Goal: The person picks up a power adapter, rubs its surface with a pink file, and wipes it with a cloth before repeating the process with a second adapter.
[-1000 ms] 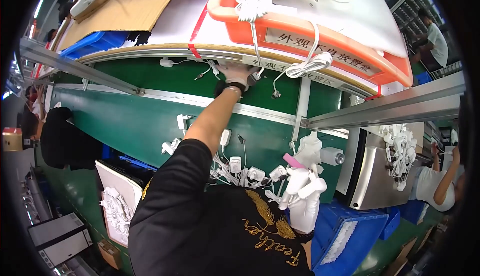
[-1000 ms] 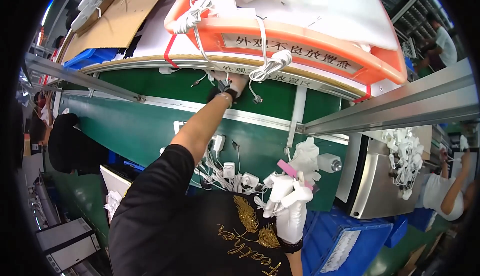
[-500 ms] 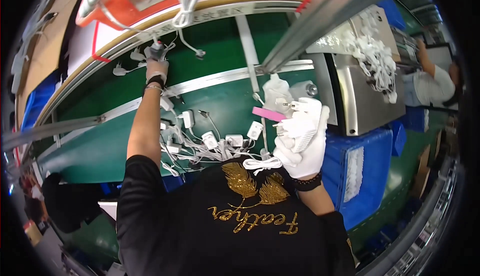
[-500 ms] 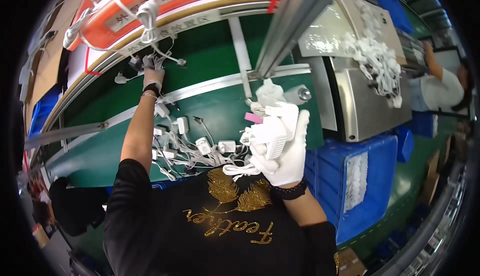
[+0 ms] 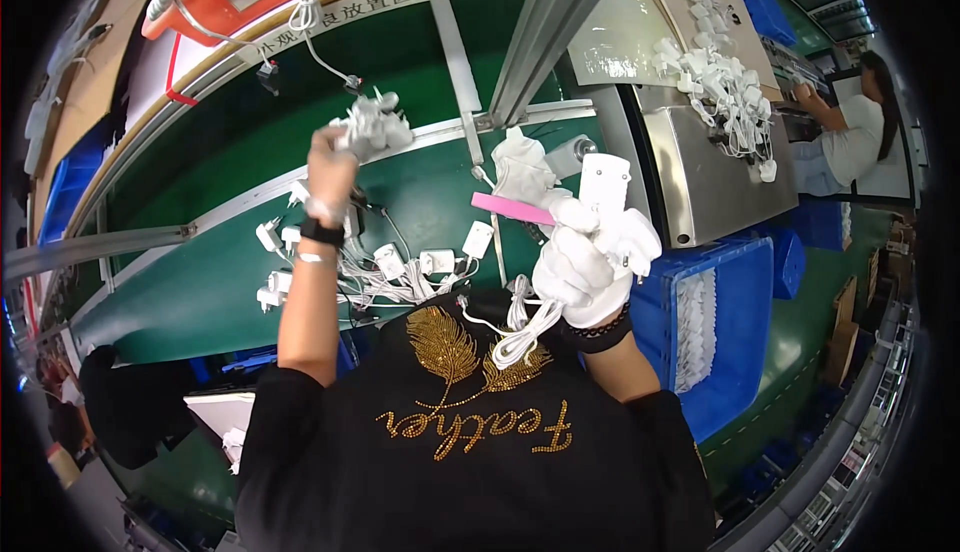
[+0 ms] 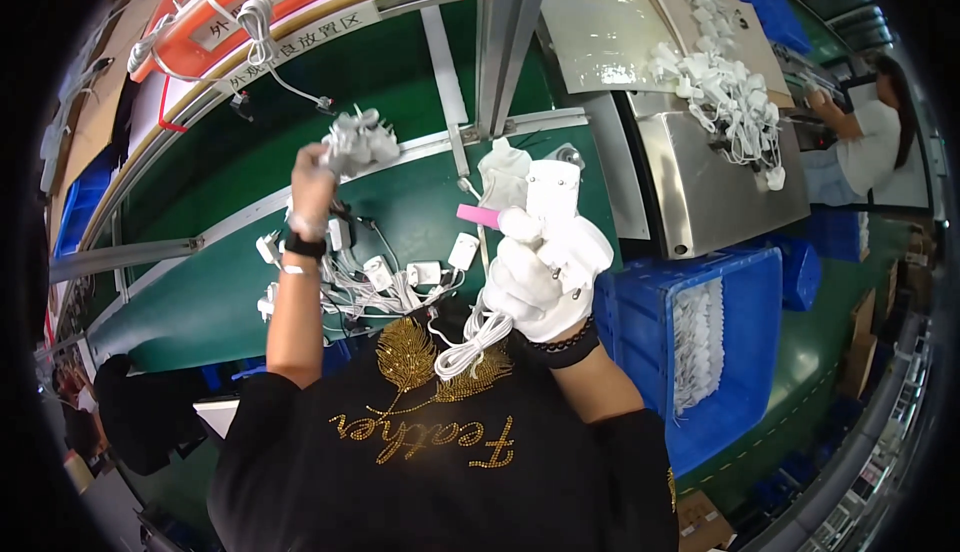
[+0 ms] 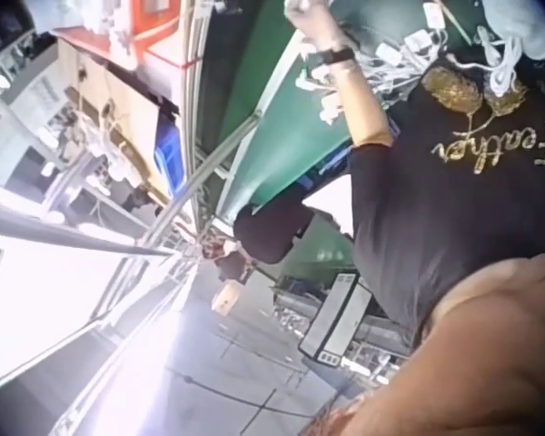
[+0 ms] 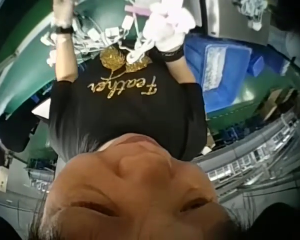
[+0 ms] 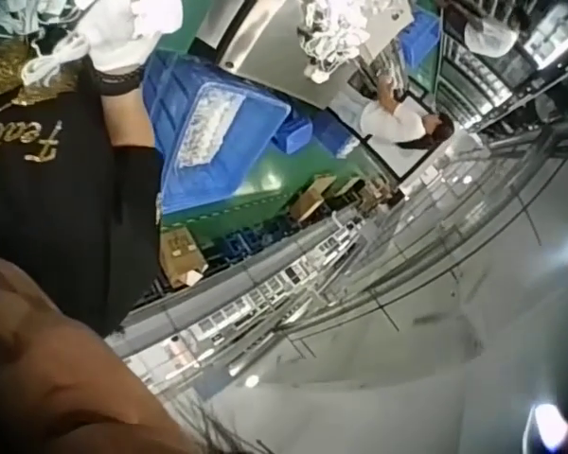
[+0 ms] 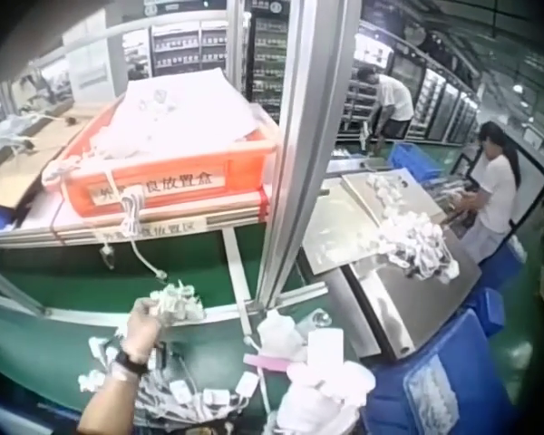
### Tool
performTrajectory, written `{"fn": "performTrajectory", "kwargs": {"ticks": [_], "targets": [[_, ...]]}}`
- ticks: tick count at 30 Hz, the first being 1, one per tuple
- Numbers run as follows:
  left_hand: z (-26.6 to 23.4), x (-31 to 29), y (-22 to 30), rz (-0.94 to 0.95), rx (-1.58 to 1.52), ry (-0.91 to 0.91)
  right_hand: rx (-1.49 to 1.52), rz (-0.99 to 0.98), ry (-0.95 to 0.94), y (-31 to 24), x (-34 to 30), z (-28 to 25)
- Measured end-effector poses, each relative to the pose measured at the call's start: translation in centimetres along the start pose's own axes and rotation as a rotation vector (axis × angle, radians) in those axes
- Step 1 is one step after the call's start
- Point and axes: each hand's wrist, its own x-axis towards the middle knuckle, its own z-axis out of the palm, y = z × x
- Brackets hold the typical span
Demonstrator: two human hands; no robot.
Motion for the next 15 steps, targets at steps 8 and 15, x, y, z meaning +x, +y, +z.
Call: {"fn": "performTrajectory", "kwargs": {"ticks": [8,15], "targets": [[-0.1,-12.8,2.5,-0.1,0.289,-0.223,0.056,-0.017,0.028,-2.3,-0.8,1.0],[-2.6,-16.1,-0.2,-0.079,0.679,-0.344,-0.375,-0.114,0.553,-8.4,-2.6,3.3]]}}
